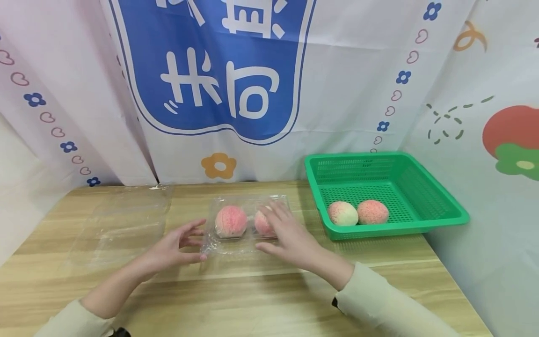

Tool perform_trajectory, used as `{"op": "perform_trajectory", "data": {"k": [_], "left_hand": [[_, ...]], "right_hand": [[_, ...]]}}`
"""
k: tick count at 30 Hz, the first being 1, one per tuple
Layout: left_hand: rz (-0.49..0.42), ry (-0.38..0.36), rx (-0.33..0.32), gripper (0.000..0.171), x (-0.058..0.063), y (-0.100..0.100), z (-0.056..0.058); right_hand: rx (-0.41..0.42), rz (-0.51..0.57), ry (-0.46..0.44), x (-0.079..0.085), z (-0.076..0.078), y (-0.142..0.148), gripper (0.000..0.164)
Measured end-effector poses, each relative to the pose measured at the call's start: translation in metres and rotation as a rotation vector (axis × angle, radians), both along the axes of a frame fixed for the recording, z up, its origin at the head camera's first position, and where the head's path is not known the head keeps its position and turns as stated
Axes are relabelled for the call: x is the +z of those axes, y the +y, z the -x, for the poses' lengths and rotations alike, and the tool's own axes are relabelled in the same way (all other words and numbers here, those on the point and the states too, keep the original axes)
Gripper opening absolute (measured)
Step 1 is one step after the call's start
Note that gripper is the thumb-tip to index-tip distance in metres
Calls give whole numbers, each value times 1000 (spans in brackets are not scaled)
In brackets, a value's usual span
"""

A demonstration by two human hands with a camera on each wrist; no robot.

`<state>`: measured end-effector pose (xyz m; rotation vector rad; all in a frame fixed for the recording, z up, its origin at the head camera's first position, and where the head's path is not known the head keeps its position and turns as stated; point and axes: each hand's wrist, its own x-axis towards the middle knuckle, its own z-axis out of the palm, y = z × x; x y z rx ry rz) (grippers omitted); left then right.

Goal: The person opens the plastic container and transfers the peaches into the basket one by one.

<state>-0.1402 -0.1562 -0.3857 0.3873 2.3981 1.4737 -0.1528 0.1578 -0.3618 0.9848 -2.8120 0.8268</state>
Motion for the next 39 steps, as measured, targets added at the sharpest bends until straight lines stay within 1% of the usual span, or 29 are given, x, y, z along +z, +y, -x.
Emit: {"op": "perform_trajectory", "data": {"k": [4, 10, 14, 17, 20, 23, 26, 30, 33, 37, 39], "left_hand": [[-1, -61, -67, 91, -1, -8, 2], [-81, -171, -142, 71, -1, -13, 6], [-104, -250, -163, 59, 0, -15, 11], [-118, -289, -169, 52, -1, -16, 16], [-147, -312, -164, 46, -3, -16, 18], [-164, -320, -166, 42, -3, -17, 20], [-182, -326, -177, 39, -3, -17, 22], [-191, -323, -196, 37, -3, -17, 25], [-194, -319, -204, 37, -3, -17, 26], [-208, -326, -216, 33, -2, -17, 28], [-222, -333, -224, 31, -3, -17, 28]], "right_hand": [[66, -72, 45, 0, 2, -23, 79], [124, -157, 46, 2, 4, -52, 74], [146, -194, 63, 1, 6, -66, 70], [149, -238, 92, 0, 7, -74, 71], [136, -302, 125, -1, 7, -82, 74], [120, -373, 171, -1, 8, -89, 75], [127, -464, 268, -3, 6, -95, 74], [147, -557, 473, -6, 4, -100, 70], [153, -590, 612, -11, 3, -100, 68], [178, -599, 756, -19, 5, -96, 67], [196, -579, 816, -23, 7, -94, 65]]}}
